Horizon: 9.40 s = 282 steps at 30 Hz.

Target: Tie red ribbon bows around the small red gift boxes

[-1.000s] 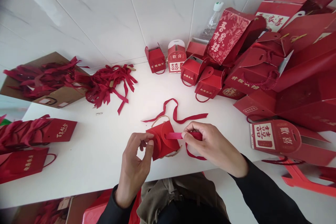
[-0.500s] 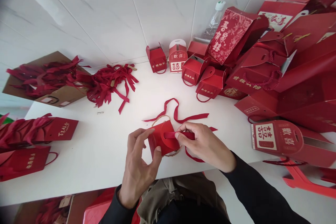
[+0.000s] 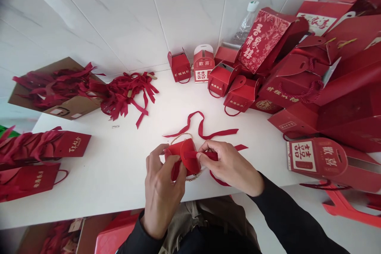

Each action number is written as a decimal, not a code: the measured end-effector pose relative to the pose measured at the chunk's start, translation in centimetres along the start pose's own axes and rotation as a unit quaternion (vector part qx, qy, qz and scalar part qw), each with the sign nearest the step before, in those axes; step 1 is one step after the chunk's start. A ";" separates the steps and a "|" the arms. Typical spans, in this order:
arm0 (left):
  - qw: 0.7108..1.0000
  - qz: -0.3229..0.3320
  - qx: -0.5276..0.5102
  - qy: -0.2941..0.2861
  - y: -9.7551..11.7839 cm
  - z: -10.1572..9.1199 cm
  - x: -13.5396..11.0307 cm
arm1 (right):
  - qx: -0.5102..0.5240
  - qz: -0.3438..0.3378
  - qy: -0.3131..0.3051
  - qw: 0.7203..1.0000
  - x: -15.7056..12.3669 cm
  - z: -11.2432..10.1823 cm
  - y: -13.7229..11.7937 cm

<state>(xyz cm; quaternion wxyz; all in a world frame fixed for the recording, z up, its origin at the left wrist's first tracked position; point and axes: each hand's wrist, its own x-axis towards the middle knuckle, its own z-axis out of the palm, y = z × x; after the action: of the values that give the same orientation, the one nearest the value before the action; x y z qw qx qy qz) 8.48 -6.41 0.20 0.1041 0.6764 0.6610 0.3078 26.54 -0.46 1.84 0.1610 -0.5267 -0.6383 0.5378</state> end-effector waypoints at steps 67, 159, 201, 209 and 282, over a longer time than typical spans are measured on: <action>0.972 -0.077 -0.221 0.007 -1.7 -2.0 0.3 | -0.109 -0.267 0.072 0.955 1.3 3.5 -2.3; 0.894 -0.191 -0.390 -0.113 -0.6 0.1 1.9 | 0.161 0.010 0.179 0.971 -0.3 2.1 0.9; 0.897 -0.175 -0.342 -0.219 0.1 -0.3 4.0 | -0.188 -0.310 0.151 0.920 1.0 -0.8 0.2; 0.839 -0.190 -0.455 -0.232 0.0 -0.6 4.4 | -0.215 -0.283 0.128 0.926 -1.4 -0.5 -0.3; 0.851 -0.180 -0.418 -0.261 0.3 -0.2 3.9 | -0.073 -0.138 0.080 0.985 -2.0 -1.2 0.6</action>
<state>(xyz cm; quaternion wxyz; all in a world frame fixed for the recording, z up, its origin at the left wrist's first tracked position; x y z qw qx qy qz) 8.32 -2.71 1.60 0.5996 0.4931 0.5287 0.3433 28.57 -1.63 2.54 0.2458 -0.4856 -0.7270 0.4186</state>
